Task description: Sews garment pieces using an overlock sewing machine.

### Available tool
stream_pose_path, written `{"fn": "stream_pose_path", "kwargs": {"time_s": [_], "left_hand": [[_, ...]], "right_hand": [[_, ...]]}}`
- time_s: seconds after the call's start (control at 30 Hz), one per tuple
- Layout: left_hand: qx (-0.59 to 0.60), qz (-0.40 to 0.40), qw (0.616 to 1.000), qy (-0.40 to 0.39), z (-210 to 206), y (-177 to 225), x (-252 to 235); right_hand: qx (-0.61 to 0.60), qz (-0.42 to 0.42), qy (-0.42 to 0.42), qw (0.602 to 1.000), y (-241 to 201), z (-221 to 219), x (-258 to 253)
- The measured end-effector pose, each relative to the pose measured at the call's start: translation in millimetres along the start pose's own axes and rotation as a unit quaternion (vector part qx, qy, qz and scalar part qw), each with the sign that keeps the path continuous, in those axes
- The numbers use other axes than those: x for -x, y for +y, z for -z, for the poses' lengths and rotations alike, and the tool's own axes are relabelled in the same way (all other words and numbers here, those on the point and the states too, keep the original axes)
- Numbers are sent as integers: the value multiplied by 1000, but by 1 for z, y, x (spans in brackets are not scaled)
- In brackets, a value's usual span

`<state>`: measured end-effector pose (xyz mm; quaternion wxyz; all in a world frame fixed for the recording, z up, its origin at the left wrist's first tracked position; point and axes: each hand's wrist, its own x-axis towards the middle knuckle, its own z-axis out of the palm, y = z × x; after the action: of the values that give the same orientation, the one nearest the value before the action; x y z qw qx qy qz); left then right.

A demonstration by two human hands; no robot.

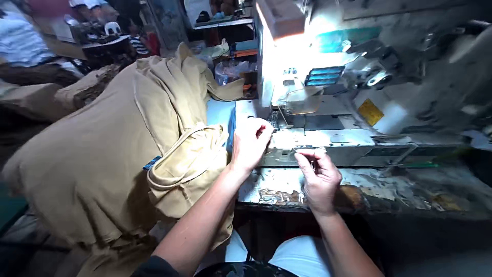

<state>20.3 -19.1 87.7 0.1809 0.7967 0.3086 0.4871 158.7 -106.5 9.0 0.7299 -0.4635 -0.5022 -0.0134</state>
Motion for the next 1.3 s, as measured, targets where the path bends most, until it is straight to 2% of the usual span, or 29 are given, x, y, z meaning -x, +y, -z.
{"fn": "stream_pose_path", "kwargs": {"time_s": [0.17, 0.47, 0.8, 1.3], "left_hand": [[-89, 35, 995, -24, -11, -7, -18], [-90, 143, 984, -60, -7, 0, -33], [-76, 193, 975, -80, -5, 1, -39], [-82, 191, 975, -77, -6, -1, -39]], "right_hand": [[-11, 7, 20, 1000, 13, -1, 2], [4, 33, 58, 998, 27, -6, 7], [9, 35, 57, 998, 23, -2, 10], [13, 18, 54, 998, 20, 0, 11]]}}
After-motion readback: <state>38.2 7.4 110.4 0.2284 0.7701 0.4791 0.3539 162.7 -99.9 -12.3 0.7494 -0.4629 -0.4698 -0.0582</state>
